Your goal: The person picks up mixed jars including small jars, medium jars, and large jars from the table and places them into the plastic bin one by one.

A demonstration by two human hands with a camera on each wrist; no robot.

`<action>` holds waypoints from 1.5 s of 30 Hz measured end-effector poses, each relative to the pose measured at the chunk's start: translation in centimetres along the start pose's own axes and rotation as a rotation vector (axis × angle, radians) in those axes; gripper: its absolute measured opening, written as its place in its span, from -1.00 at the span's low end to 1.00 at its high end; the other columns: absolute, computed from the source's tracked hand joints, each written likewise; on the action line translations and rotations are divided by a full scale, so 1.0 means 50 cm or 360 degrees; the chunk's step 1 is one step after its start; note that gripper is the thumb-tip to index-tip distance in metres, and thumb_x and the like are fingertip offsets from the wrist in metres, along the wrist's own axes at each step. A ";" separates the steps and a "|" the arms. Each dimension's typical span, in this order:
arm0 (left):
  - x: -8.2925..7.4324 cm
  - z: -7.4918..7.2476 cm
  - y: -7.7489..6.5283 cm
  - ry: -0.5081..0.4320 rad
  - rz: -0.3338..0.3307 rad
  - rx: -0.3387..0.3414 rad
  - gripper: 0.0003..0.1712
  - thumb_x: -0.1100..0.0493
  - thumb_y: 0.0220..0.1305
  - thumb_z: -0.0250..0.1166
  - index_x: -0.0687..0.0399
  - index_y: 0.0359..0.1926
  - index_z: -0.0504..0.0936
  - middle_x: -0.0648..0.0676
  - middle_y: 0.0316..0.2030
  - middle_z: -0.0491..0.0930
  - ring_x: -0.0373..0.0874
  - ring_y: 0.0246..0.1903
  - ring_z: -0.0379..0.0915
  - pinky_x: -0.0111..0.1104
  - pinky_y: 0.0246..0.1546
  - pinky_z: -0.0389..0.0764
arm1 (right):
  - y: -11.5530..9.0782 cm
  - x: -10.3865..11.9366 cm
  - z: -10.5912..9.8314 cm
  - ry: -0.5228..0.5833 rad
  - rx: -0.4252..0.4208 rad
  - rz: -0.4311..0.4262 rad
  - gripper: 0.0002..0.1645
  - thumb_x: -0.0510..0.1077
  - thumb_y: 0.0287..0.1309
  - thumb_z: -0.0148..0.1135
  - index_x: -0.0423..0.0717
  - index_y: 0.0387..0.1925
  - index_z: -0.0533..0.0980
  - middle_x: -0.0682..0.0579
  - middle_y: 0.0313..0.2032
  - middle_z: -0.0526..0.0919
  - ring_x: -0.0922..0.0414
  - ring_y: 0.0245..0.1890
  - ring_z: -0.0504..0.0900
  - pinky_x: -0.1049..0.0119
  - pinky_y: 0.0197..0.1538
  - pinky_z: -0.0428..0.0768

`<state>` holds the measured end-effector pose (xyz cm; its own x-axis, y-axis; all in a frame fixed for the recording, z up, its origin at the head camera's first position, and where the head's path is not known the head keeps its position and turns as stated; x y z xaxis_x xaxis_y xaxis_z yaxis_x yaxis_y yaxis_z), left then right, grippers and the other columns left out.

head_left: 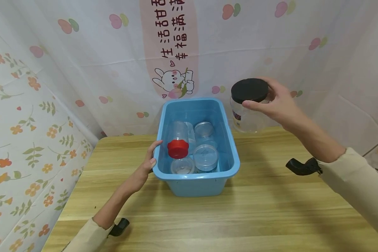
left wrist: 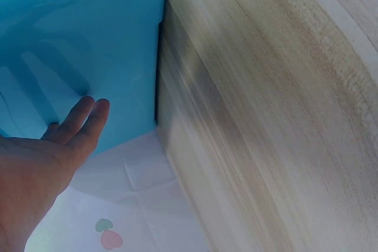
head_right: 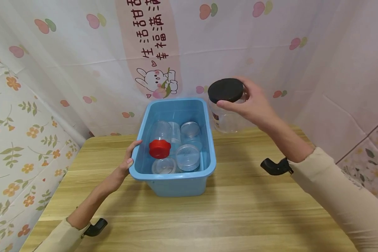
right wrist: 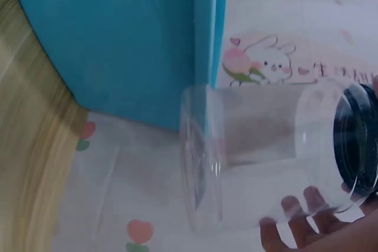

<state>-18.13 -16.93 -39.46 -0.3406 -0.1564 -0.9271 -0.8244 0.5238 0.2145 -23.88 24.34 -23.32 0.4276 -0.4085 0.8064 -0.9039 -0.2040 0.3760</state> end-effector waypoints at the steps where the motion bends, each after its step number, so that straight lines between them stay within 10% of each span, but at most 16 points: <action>1: 0.000 0.000 0.000 0.0000 -0.0002 0.0000 -0.33 -0.06 0.52 -0.30 -0.17 0.57 -0.15 0.24 0.53 -0.28 0.40 0.38 -0.07 0.32 0.12 0.31 | 0.003 0.007 0.006 -0.0065 -0.0005 -0.0023 -0.14 -0.15 0.11 0.53 0.10 0.42 0.36 0.03 0.15 0.50 0.02 -0.03 0.50 0.34 -0.11 0.53; 11: -0.001 0.002 -0.001 0.0005 -0.0029 0.0001 -0.33 -0.08 0.52 -0.30 -0.19 0.58 -0.15 0.23 0.53 -0.29 0.40 0.39 -0.09 0.35 0.13 0.29 | 0.026 0.082 0.073 -0.0585 0.0081 -0.0270 0.03 0.15 -0.09 0.63 -0.01 0.39 0.38 0.01 0.21 0.53 -0.01 0.23 0.42 -0.25 0.22 0.36; 29: 0.000 0.001 0.001 0.0026 -0.0009 -0.0011 -0.32 -0.11 0.53 -0.31 -0.18 0.58 -0.16 0.24 0.53 -0.29 0.40 0.39 -0.08 0.35 0.14 0.24 | 0.031 0.168 0.211 -0.1527 0.0286 -0.0383 0.18 0.43 -0.23 0.54 0.10 0.42 0.35 -0.22 0.19 0.46 -0.25 0.16 0.43 -0.25 0.07 0.47; 45: -0.001 0.002 -0.001 0.0040 -0.0026 -0.0020 -0.31 -0.10 0.51 -0.31 -0.20 0.58 -0.16 0.24 0.53 -0.31 0.42 0.38 -0.10 0.41 0.13 0.22 | 0.023 0.200 0.304 -0.1747 0.0361 -0.0446 0.15 0.47 -0.24 0.53 0.13 0.38 0.36 -0.22 0.13 0.47 -0.21 0.10 0.43 -0.19 0.04 0.46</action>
<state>-18.04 -16.86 -39.44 -0.3380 -0.1862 -0.9225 -0.8356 0.5105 0.2031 -20.49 6.47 -21.77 0.4928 -0.8544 -0.1648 -0.8007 -0.5194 0.2987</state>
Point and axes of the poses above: each hand's wrist, its own y-axis towards the middle knuckle, its own z-axis out of the palm, x = y × z, the point moved 2 cm from there along y, towards the middle knuckle
